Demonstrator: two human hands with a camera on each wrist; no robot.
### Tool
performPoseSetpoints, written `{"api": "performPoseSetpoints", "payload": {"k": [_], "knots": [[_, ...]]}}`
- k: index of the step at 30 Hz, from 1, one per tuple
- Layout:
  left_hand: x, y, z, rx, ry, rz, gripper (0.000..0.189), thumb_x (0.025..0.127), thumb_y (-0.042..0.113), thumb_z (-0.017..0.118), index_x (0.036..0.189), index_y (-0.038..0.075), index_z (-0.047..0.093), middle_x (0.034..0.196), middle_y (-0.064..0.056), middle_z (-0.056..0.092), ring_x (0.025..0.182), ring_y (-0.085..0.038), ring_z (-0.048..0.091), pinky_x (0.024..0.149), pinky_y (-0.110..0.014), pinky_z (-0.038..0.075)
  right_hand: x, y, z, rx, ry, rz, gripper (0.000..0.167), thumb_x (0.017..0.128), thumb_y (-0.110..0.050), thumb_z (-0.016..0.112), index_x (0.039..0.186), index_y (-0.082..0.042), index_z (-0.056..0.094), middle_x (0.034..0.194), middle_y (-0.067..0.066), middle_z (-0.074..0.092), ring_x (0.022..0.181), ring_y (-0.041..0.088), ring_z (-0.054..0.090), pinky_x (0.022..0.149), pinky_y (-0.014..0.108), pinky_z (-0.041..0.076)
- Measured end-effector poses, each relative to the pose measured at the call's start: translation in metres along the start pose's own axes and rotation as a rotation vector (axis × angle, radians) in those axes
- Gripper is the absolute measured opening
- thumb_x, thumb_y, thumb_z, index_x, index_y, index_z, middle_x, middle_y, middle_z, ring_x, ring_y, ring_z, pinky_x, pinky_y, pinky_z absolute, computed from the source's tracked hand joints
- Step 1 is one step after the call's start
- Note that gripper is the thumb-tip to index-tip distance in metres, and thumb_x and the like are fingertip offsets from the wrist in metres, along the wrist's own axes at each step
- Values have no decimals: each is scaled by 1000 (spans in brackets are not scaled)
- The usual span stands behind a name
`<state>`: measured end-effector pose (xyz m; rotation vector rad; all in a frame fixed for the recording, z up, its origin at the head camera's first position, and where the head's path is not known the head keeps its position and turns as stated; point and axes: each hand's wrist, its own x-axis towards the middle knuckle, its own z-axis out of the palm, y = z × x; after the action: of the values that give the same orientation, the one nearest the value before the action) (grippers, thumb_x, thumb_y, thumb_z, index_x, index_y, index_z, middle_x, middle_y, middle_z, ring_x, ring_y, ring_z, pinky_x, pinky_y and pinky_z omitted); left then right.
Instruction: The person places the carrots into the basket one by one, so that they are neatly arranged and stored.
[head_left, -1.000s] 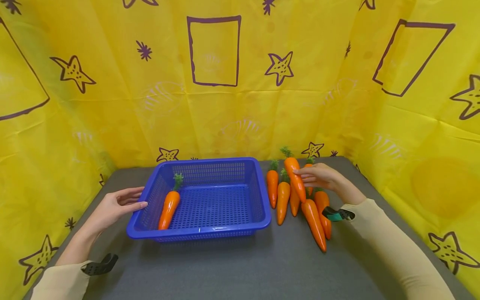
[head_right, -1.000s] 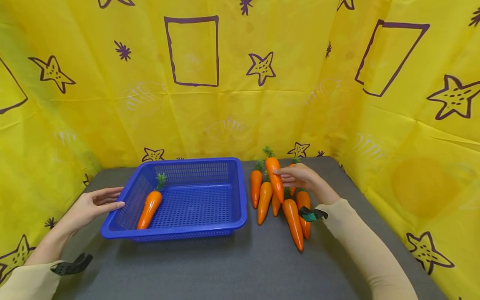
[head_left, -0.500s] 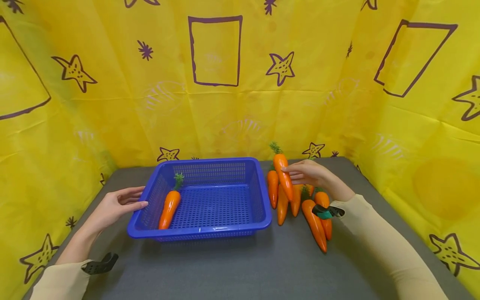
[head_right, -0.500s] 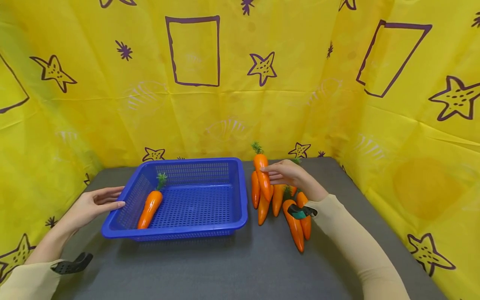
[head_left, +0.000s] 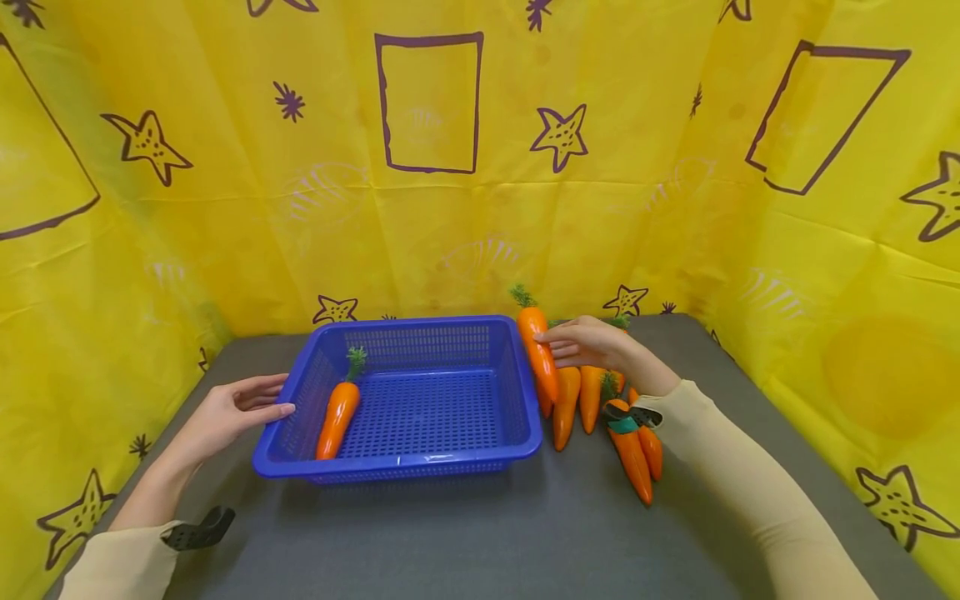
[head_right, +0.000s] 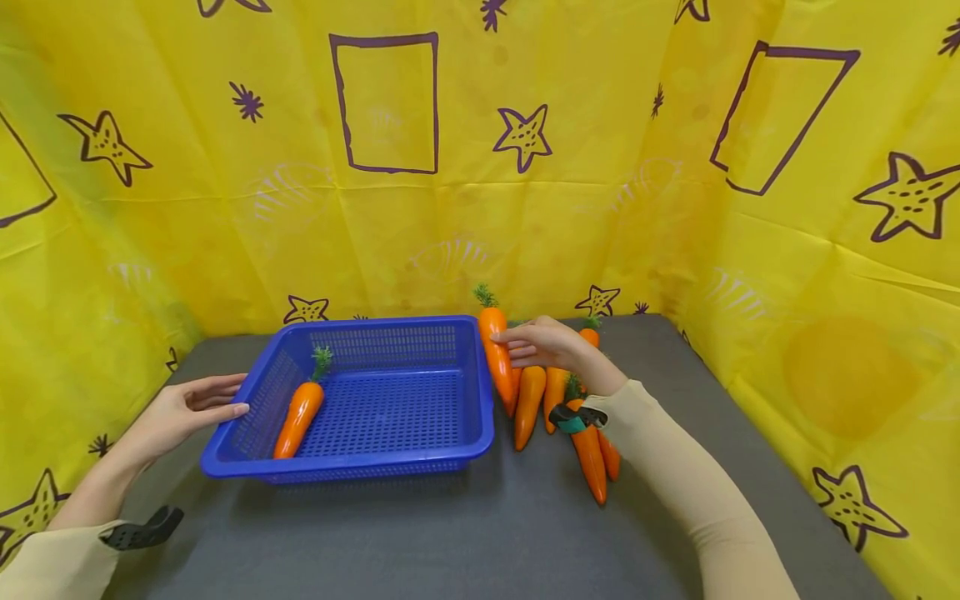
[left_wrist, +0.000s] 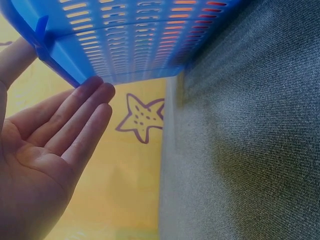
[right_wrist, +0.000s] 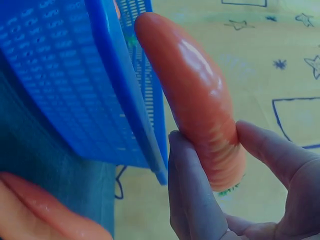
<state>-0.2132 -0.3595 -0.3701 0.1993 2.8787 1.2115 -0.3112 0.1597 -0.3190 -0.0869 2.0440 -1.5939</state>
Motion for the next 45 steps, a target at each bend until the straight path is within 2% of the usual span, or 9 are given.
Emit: {"api": "performPoseSetpoints", "payload": {"k": [5,13,18,26,30,35,41,45], "knots": [[0,0,0,-1,-1,1,63,89,39,64,139,6,46,131,-22,56,113,-36,59,83,-39,56,4,-5,10,2,2,13,55,90,-24,65,133,5,47,134,20,49,111,25,59,97,39,50],[0,0,-1,2,5,6,64,88,40,65,139,5,46,130,-22,56,112,-37,60,82,-38,57,10,-15,23,-6,-44,15,52,90,-24,65,129,7,50,118,14,57,99,20,63,96,39,50],[1,-1,-1,2,7,5,63,88,40,65,138,6,47,130,-22,57,112,-36,60,82,-38,57,15,-22,33,-21,-70,6,51,91,-23,64,129,7,49,120,17,58,99,22,64,100,43,47],[1,-1,-2,-4,3,10,63,88,40,65,138,7,47,130,-21,57,113,-36,59,82,-37,57,23,-31,50,3,-76,15,52,89,-20,66,127,10,46,118,18,56,101,26,63,89,38,54],[0,-1,-2,-5,3,12,63,88,40,65,138,7,47,130,-20,57,113,-36,59,83,-38,57,28,-33,59,25,-84,32,56,88,-19,67,130,9,42,117,18,58,100,27,64,94,41,51],[1,-1,-2,1,3,15,63,88,40,65,138,6,48,129,-21,58,112,-36,59,83,-38,57,34,-36,69,32,-133,27,55,90,-18,64,132,8,41,120,20,60,100,27,65,101,46,46],[2,-1,-1,2,5,19,63,88,40,66,138,6,48,129,-21,58,112,-37,59,83,-38,57,41,-38,83,15,-153,45,50,89,-17,66,128,8,47,116,17,63,100,25,66,91,40,53],[2,0,-2,5,4,16,64,87,40,66,138,6,48,129,-21,57,112,-37,59,83,-39,56,46,-40,92,24,-181,56,49,89,-16,66,128,7,46,114,17,64,101,25,66,93,41,52]]}}
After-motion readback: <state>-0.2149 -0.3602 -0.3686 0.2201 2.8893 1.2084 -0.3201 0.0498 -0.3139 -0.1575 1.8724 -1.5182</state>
